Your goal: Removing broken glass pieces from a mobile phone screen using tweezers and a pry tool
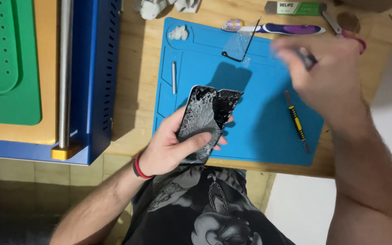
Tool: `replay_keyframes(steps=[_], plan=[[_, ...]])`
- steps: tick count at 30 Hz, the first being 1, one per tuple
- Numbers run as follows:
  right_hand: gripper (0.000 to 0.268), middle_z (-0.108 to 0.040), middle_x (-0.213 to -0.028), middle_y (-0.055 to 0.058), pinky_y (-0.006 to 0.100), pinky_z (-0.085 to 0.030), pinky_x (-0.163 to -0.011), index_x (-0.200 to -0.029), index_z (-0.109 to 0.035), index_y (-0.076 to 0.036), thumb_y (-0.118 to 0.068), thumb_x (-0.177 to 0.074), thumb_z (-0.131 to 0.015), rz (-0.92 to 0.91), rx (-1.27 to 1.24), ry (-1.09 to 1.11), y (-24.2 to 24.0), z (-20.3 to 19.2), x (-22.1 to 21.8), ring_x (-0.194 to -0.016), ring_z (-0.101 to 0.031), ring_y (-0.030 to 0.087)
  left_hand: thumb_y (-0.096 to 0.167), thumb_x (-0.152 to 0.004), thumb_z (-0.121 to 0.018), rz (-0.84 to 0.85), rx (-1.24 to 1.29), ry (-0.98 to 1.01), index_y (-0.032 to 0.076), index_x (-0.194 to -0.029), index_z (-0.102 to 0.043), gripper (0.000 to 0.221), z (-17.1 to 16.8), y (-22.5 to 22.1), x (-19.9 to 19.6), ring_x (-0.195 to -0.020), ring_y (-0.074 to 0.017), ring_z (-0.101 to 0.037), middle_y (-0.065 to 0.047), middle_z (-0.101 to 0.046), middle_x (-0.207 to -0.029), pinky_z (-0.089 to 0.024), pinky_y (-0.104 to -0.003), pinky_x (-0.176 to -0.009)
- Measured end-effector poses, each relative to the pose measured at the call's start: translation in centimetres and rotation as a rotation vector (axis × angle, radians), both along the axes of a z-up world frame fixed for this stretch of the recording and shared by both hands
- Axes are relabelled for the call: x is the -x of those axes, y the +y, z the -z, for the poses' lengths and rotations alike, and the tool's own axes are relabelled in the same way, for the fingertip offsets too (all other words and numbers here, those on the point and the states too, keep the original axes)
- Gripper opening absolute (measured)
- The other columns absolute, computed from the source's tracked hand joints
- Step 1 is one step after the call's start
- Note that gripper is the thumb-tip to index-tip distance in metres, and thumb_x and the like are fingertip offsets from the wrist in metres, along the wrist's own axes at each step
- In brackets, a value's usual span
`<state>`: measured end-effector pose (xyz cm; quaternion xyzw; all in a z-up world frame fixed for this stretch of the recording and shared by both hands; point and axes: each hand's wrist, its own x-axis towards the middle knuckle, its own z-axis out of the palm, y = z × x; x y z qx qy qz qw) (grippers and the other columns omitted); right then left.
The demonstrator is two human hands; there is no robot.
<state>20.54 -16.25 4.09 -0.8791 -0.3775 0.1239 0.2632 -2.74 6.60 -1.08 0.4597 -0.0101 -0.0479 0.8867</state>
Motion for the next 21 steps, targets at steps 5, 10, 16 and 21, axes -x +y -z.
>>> replay_keyframes(steps=[5,10,16,21], plan=[[0.022,-0.084,-0.130,0.019,0.045,-0.062,-0.096,-0.137,-0.089,0.002,-0.009,-0.118,-0.092,-0.257,0.026,-0.493,-0.3,3.8,-4.9,-0.116,-0.078,0.035,0.004,-0.114,-0.061,0.013,0.014,-0.035,-0.004,-0.152,-0.051,0.041,0.2,-1.2,-0.7,-0.109,-0.0320,-0.080,-0.023,-0.068,-0.147,-0.073,-0.043,-0.097],[0.008,-0.080,-0.121,0.004,0.039,-0.062,-0.080,-0.125,-0.090,-0.013,-0.014,-0.117,-0.089,-0.234,0.141,-0.559,-0.3,4.3,-5.8,-0.103,-0.077,0.025,-0.001,-0.114,-0.059,0.002,-0.020,-0.067,-0.005,-0.150,-0.051,0.037,1.0,-1.6,-0.5,-0.107,-0.0296,-0.080,-0.021,-0.070,-0.143,-0.071,-0.038,-0.091],[0.026,-0.076,-0.132,0.003,0.037,-0.061,-0.069,-0.132,-0.077,-0.014,-0.030,-0.115,-0.088,-0.241,0.313,-0.600,0.5,3.5,-5.4,-0.096,-0.078,0.024,0.002,-0.114,-0.060,-0.005,0.025,-0.062,-0.003,-0.150,-0.051,0.037,1.3,-1.6,-0.8,-0.106,-0.0304,-0.080,-0.022,-0.069,-0.144,-0.071,-0.041,-0.097],[0.018,-0.085,-0.131,0.002,0.037,-0.065,-0.086,-0.135,-0.089,-0.019,-0.026,-0.121,-0.080,-0.266,0.227,-0.619,0.2,4.1,-6.2,-0.115,-0.080,0.022,0.002,-0.114,-0.060,0.009,0.057,-0.039,-0.004,-0.151,-0.050,0.040,1.2,-1.5,-0.7,-0.107,-0.0319,-0.080,-0.024,-0.068,-0.146,-0.071,-0.041,-0.094]])
